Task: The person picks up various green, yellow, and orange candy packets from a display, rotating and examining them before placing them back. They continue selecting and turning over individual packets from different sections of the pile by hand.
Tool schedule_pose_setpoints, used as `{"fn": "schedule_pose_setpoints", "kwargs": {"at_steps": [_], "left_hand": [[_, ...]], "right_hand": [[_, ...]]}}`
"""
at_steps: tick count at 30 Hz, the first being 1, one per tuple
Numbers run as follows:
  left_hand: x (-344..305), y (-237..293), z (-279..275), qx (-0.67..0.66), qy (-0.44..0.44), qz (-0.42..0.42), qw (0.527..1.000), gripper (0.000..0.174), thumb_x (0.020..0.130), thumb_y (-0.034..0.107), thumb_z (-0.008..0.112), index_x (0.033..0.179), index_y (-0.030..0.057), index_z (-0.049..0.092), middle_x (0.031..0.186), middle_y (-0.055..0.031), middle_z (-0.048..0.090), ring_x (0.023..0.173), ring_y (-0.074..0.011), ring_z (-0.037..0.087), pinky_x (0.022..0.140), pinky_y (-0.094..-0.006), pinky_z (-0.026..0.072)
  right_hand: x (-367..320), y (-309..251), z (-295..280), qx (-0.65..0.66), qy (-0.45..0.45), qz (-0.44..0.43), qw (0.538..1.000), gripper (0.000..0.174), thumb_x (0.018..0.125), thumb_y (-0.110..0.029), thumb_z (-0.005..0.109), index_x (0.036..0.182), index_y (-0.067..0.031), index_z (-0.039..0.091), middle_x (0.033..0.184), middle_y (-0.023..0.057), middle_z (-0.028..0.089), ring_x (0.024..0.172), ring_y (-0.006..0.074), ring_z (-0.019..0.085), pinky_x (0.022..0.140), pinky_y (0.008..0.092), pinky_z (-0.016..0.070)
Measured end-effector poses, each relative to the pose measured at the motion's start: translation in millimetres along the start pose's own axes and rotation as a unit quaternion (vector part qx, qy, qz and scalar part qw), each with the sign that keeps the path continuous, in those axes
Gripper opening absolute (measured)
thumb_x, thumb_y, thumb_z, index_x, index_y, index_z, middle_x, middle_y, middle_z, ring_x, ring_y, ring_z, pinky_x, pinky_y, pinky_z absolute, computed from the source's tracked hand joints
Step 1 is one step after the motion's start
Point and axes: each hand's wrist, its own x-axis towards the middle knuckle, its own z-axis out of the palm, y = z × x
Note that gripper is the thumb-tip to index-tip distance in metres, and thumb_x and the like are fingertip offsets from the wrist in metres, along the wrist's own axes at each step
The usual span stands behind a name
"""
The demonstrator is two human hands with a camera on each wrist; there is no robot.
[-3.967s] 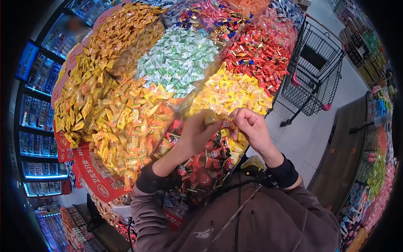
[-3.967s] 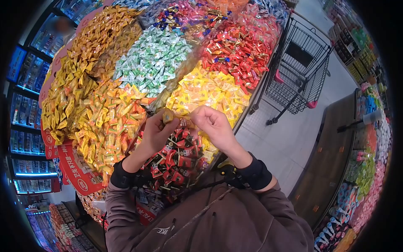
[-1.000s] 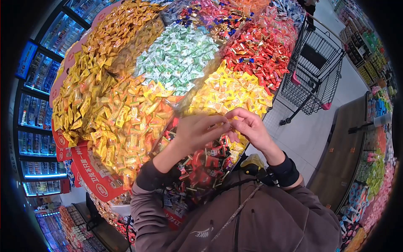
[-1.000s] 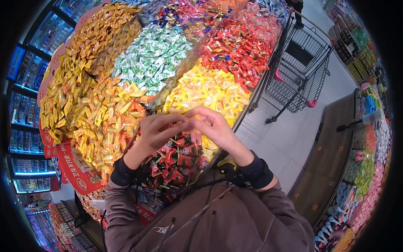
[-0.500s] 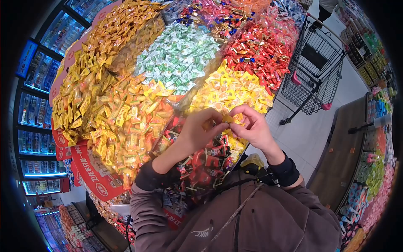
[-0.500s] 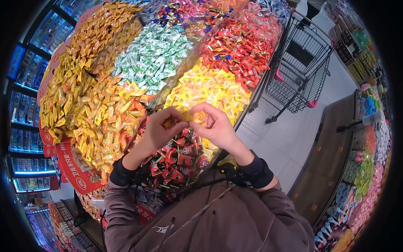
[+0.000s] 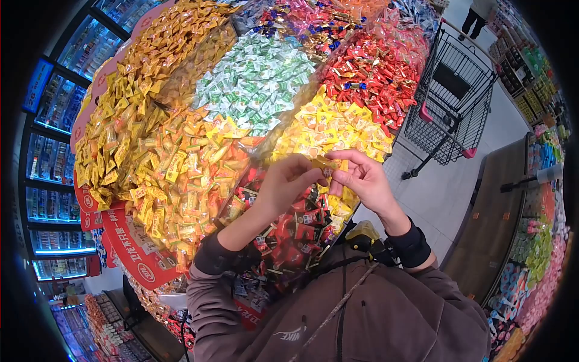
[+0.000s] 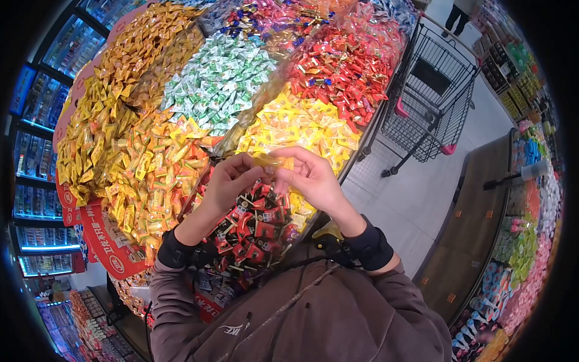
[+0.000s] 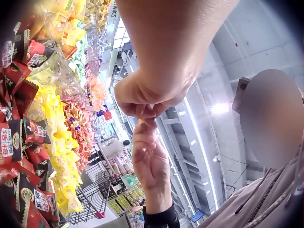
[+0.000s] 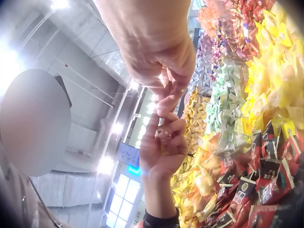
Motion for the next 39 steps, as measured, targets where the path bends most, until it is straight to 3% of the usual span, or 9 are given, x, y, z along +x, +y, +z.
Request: {"fn": "schedule_pose_setpoints", "kwargs": {"at_steps": [5,8,14,17,26,29,31,34,39], "left_hand": [[5,-16,-6,0.085,-0.011,0.035,0.996,0.01,0.08,0.011,0.059,0.08,0.0019,0.053,0.078,-0.0033,0.06,0.06,-0.0027,0.048,0.052,-0.0157,0.0344],[4,-11,-6,0.166,-0.012,0.032,0.985,0.014,0.08,0.012,0.059,0.083,0.0003,0.054,0.068,0.0017,0.053,0.058,-0.0019,0.043,0.051,-0.0193,0.0345],[6,-9,6,0.038,0.023,0.051,0.998,0.025,0.08,0.013,0.058,0.1,-0.0006,0.054,0.082,-0.0022,0.057,0.066,-0.0037,0.05,0.059,-0.0194,0.0408],[6,-11,1,0.069,-0.001,0.027,0.997,0.029,0.081,0.013,0.057,0.105,-0.0021,0.053,0.086,-0.0046,0.059,0.073,-0.006,0.054,0.065,-0.0206,0.0434],[6,-9,-3,-0.002,-0.01,-0.014,1.0,0.021,0.083,0.013,0.057,0.096,-0.0027,0.055,0.085,-0.0051,0.06,0.078,-0.008,0.055,0.069,-0.0213,0.0438],[6,-10,-1,-0.035,-0.005,-0.008,0.999,0.013,0.082,0.015,0.058,0.088,0.0036,0.055,0.077,0.0029,0.056,0.064,-0.0005,0.046,0.055,-0.0152,0.0345],[6,-9,-2,-0.022,-0.001,-0.017,1.0,0.012,0.082,0.014,0.058,0.087,0.0039,0.056,0.077,0.0027,0.057,0.063,-0.0002,0.046,0.055,-0.0151,0.034],[6,-10,-5,0.002,0.014,-0.04,0.999,0.012,0.082,0.014,0.058,0.087,0.0039,0.056,0.076,0.0023,0.057,0.063,-0.0001,0.046,0.054,-0.0152,0.0339],[6,-13,-2,-0.004,0.018,-0.007,1.0,0.015,0.081,0.014,0.059,0.085,0.0002,0.056,0.076,-0.0001,0.058,0.068,-0.0031,0.051,0.059,-0.0182,0.0395]], "right_hand": [[-1,1,0,-0.034,0.018,0.014,0.999,0.027,0.085,-0.004,0.05,0.11,0.0017,0.048,0.068,0.0057,0.057,0.057,0.0123,0.058,0.051,0.0221,0.046],[-2,1,0,-0.069,0.03,0.022,0.997,0.025,0.085,-0.003,0.049,0.11,0.0014,0.048,0.069,0.0059,0.057,0.056,0.0121,0.058,0.051,0.0219,0.0459],[-3,0,2,-0.101,0.029,0.036,0.994,0.025,0.087,-0.007,0.048,0.111,-0.0005,0.047,0.071,0.0049,0.058,0.057,0.0094,0.057,0.053,0.0206,0.0458],[-3,-3,1,-0.118,0.007,0.042,0.992,0.025,0.087,-0.007,0.048,0.11,-0.0008,0.048,0.072,0.0042,0.058,0.058,0.0085,0.056,0.053,0.0204,0.0452],[-3,-2,2,-0.126,-0.011,0.021,0.992,0.028,0.087,-0.011,0.049,0.113,-0.0057,0.041,0.073,0.0013,0.053,0.062,0.0062,0.052,0.057,0.0202,0.0431],[-3,-2,2,-0.118,-0.014,0.035,0.992,0.027,0.087,-0.011,0.049,0.112,-0.0069,0.04,0.074,0.001,0.051,0.062,0.0063,0.051,0.057,0.0202,0.0427],[-4,-1,3,-0.098,-0.009,0.036,0.994,0.026,0.086,-0.012,0.05,0.11,-0.0065,0.041,0.076,0.0007,0.051,0.063,0.0062,0.05,0.058,0.02,0.0417],[0,5,-2,-0.258,0.032,-0.062,0.964,0.021,0.084,-0.013,0.054,0.102,-0.0055,0.046,0.076,0.0003,0.05,0.063,0.0065,0.046,0.058,0.0202,0.0384],[3,6,-6,-0.288,0.055,-0.088,0.952,0.01,0.08,-0.01,0.058,0.084,-0.0039,0.052,0.074,0.0008,0.047,0.063,0.0072,0.041,0.057,0.0207,0.0351]]}}
